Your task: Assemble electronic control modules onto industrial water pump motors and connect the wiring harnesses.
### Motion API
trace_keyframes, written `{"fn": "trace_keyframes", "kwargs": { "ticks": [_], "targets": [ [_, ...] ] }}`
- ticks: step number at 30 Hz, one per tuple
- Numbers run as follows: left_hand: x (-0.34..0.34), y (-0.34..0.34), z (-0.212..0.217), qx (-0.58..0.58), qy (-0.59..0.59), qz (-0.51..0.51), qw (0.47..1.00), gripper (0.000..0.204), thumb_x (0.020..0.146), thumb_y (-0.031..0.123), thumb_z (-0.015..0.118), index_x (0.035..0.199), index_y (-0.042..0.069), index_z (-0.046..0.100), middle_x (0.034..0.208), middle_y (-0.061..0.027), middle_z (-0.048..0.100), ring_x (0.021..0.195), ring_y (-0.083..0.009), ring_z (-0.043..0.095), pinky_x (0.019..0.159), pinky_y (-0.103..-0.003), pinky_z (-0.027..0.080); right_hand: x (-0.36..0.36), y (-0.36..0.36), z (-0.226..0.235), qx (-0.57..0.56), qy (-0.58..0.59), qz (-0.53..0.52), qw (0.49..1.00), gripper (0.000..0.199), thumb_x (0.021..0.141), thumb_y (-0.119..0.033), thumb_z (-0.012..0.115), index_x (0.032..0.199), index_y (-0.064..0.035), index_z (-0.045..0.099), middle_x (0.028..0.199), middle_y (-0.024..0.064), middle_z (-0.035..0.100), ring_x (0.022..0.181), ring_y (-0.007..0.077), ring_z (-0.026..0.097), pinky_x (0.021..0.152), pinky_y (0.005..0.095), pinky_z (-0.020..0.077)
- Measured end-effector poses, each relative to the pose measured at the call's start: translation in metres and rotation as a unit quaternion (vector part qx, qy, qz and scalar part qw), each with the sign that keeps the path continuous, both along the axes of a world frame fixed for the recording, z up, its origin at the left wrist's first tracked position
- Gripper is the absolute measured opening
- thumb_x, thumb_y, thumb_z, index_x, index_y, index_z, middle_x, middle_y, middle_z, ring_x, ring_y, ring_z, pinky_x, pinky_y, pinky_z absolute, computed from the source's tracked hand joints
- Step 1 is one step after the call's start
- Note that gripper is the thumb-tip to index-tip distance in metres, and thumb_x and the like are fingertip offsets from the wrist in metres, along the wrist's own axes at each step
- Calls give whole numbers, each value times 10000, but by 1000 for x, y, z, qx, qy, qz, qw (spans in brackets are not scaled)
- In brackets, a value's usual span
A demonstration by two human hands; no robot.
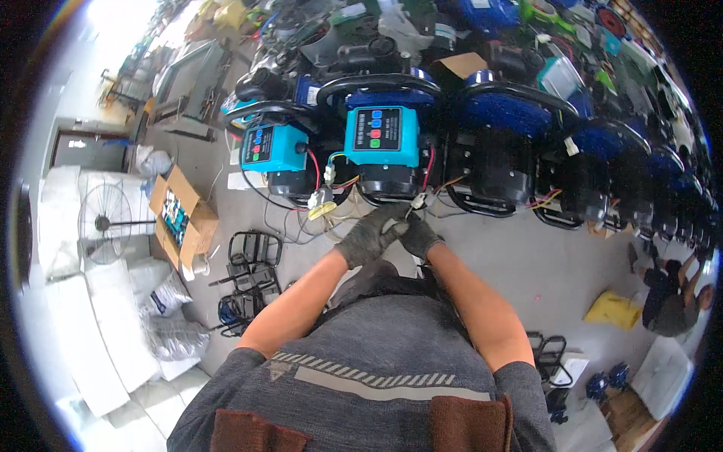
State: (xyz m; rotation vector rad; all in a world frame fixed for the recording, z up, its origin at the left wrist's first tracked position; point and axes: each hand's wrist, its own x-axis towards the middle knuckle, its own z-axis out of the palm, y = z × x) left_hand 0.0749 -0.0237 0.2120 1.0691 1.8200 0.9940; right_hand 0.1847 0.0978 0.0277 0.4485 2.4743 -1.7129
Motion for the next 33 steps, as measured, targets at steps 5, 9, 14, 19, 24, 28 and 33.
{"fn": "trace_keyframes", "kwargs": {
  "ticks": [5, 9, 14, 19, 24, 28, 33],
  "targets": [
    [-3, -32, -29, -77, 53, -11, 996, 551, 1032, 396, 607, 1471, 73, 522, 1411, -195, 611, 1311, -335, 585, 1090, -418, 467, 12, 3, -20, 18, -63, -111, 992, 541, 970, -246, 703, 1407, -35, 465, 1232, 165, 671, 1131, 302, 647, 977, 398, 509],
    [-14, -107, -50, -173, 34, 85, 981, 520, 1041, 330, 608, 1449, 16, 532, 1399, -200, 629, 1274, -291, 619, 1061, -384, 491, 9, 31, 9, -158, -19, -243, 957, 587, 969, -237, 718, 1432, -79, 392, 1194, 100, 679, 1085, 253, 650, 952, 393, 517],
    [-24, -203, -76, -202, -22, 209, 956, 448, 1021, 327, 648, 1354, 29, 615, 1271, -200, 703, 1214, -288, 660, 1038, -388, 502, 11, 48, 55, -392, 3, -379, 838, 677, 988, -111, 655, 1547, -301, 324, 1170, 51, 682, 1003, 180, 663, 832, 334, 542],
    [-30, -268, -101, -235, -59, 257, 936, 432, 1015, 305, 671, 1346, 32, 624, 1209, -158, 728, 1149, -244, 674, 993, -356, 517, -10, 52, 56, 141, -35, -202, 969, 531, 976, -120, 570, 1473, -2, 425, 1216, 206, 663, 954, 323, 675, 821, 441, 552],
    [-38, -302, -124, -228, -52, 258, 937, 390, 1003, 306, 688, 1298, 52, 669, 1118, -128, 754, 1054, -214, 694, 932, -349, 539, -17, 59, 51, 360, -199, -58, 910, 358, 971, -130, 562, 1299, 3, 614, 1142, 213, 713, 992, 356, 709, 808, 482, 575],
    [-43, -307, -129, -254, -70, 260, 929, 406, 1001, 304, 689, 1309, 42, 654, 1135, -140, 745, 1067, -224, 685, 943, -356, 534, -12, 70, 71, 339, -175, -118, 917, 314, 962, -157, 573, 1208, -12, 705, 1108, 213, 737, 1006, 376, 726, 811, 490, 593],
    [-55, -294, -120, -253, -119, 288, 916, 411, 1000, 301, 696, 1317, 42, 654, 1147, -101, 729, 1050, -199, 655, 912, -354, 526, -28, 91, 62, 323, -280, -21, 904, 277, 951, -212, 607, 1112, -51, 765, 1157, 219, 734, 1073, 360, 721, 854, 452, 601]
  ]
}}
